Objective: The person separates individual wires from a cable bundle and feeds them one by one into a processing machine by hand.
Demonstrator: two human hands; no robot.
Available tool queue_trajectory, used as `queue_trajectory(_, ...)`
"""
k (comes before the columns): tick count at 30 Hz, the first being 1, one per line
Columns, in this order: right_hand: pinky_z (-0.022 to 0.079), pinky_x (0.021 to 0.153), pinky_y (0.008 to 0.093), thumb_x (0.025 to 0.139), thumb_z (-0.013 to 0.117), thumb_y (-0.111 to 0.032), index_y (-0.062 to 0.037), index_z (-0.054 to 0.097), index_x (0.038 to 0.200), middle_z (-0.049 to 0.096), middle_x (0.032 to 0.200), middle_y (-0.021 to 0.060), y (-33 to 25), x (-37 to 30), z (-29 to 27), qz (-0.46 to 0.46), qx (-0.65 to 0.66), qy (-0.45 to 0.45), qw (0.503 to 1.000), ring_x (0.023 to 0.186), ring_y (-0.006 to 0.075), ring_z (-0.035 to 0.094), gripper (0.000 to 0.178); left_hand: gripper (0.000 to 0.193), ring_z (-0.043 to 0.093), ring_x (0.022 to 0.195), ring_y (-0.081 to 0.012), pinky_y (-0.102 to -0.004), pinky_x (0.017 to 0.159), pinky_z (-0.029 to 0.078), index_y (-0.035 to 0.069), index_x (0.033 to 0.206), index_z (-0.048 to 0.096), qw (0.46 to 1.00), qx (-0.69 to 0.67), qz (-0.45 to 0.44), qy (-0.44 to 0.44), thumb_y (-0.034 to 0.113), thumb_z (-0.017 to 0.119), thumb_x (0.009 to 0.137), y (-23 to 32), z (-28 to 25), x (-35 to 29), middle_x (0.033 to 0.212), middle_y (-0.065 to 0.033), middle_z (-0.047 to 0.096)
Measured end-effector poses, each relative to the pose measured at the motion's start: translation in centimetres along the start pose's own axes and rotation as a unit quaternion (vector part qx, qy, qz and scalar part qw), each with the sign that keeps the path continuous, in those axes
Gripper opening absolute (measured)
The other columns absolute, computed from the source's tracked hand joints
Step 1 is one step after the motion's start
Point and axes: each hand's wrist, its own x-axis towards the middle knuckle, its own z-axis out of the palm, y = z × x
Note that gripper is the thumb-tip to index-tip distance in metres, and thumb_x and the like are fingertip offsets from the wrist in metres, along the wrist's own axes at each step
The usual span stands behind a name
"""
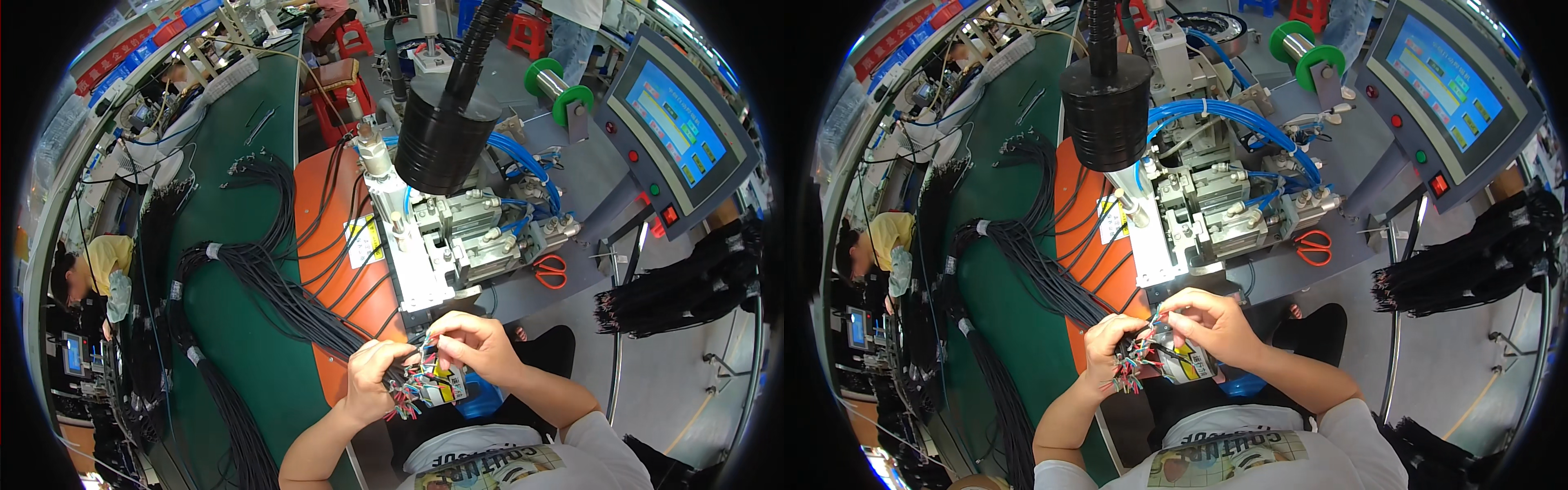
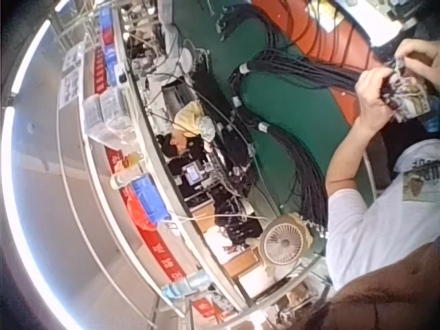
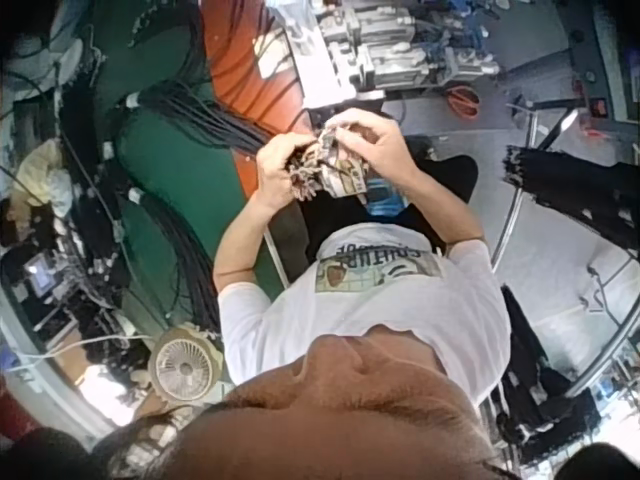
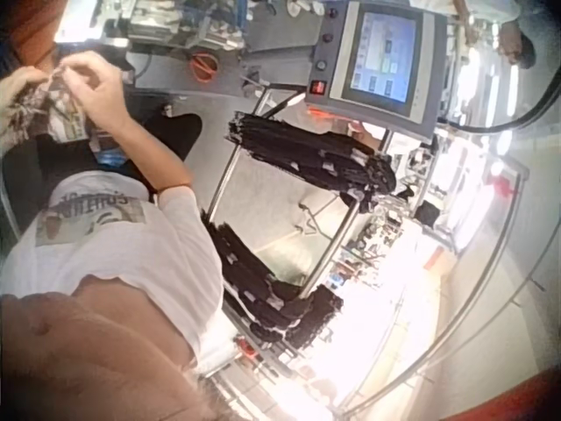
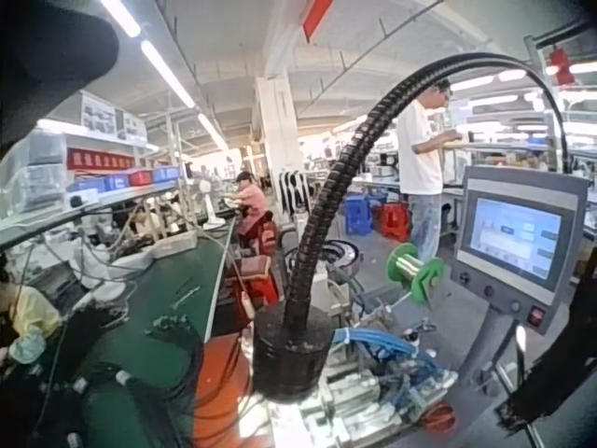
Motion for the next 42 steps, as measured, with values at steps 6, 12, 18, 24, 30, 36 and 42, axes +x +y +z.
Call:
queue_trajectory(6,0.04,0.048,0.0182,0.094,0.052,-0.01,0.0002,0.062,0.107,0.063,0.082,0.0056,-0.6,0.7,-0.3,0.076,0.018,-0.001,0.997,0.061,0.009,0.06,0.02,0.026,0.061,0.063,-0.0186,-0.0279,0.056,0.046,0.0,0.088,0.062,0.999,-0.035,-0.014,-0.014,0.018,0.076,0.075,-0.5,-0.1,0.0,0.074,-0.0074,0.065)
queue_trajectory(12,0.041,0.048,0.0166,0.092,0.057,-0.012,0.0006,0.063,0.105,0.064,0.085,0.0038,-0.4,1.0,-0.5,0.113,0.071,-0.033,0.991,0.061,0.0057,0.058,0.019,0.029,0.061,0.062,-0.0178,-0.0281,0.057,0.047,0.001,0.088,0.062,0.999,-0.029,0.001,-0.02,0.021,0.077,0.074,-0.9,0.0,0.0,0.07,-0.0056,0.065)
queue_trajectory(18,0.042,0.049,0.0173,0.09,0.059,-0.009,0.0002,0.063,0.098,0.065,0.084,0.0041,0.9,0.7,-0.5,0.002,-0.06,-0.047,0.997,0.061,0.0049,0.058,0.012,0.036,0.061,0.062,-0.0219,-0.0312,0.059,0.044,0.003,0.089,0.063,0.998,0.044,0.046,-0.029,0.023,0.08,0.065,-0.4,0.5,-0.3,0.075,-0.0065,0.065)
queue_trajectory(24,0.043,0.052,0.0178,0.095,0.052,-0.014,0.0,0.063,0.098,0.066,0.089,0.0051,-0.8,0.7,-0.8,0.098,0.058,-0.065,0.991,0.064,0.006,0.06,0.018,0.037,0.06,0.061,-0.0239,-0.0325,0.057,0.043,0.002,0.094,0.061,0.999,-0.011,0.034,-0.001,0.014,0.074,0.062,-0.5,0.9,0.0,0.075,-0.0079,0.065)
queue_trajectory(30,0.044,0.053,0.0191,0.088,0.058,-0.003,0.0015,0.061,0.092,0.063,0.085,0.0054,0.3,0.3,0.4,-0.004,-0.084,-0.006,0.996,0.064,0.0062,0.061,0.007,0.023,0.059,0.059,-0.0188,-0.0289,0.056,0.044,0.001,0.092,0.061,0.999,-0.002,0.038,-0.007,0.009,0.071,0.072,-1.0,0.6,-0.4,0.074,-0.0058,0.065)
queue_trajectory(36,0.05,0.068,0.0371,0.072,0.068,-0.005,-0.0058,0.062,0.088,0.061,0.09,0.0055,3.5,-2.9,0.2,-0.316,-0.472,-0.028,0.823,0.078,0.023,0.061,0.017,0.015,0.061,0.067,-0.0095,-0.0234,0.064,0.05,-0.001,0.089,0.06,0.981,-0.121,-0.139,0.064,0.014,0.06,0.09,1.3,-0.5,0.6,0.074,-0.0043,0.065)
queue_trajectory(42,0.05,0.076,0.0373,0.076,0.068,-0.011,-0.0058,0.062,0.094,0.061,0.101,0.0078,4.5,-5.1,3.3,-0.372,-0.446,-0.179,0.794,0.086,0.0266,0.062,0.02,0.031,0.061,0.071,-0.0085,-0.0227,0.063,0.049,0.001,0.11,0.045,0.983,-0.135,-0.118,0.04,0.005,0.064,0.085,-0.3,0.2,-1.0,0.081,-0.0069,0.063)
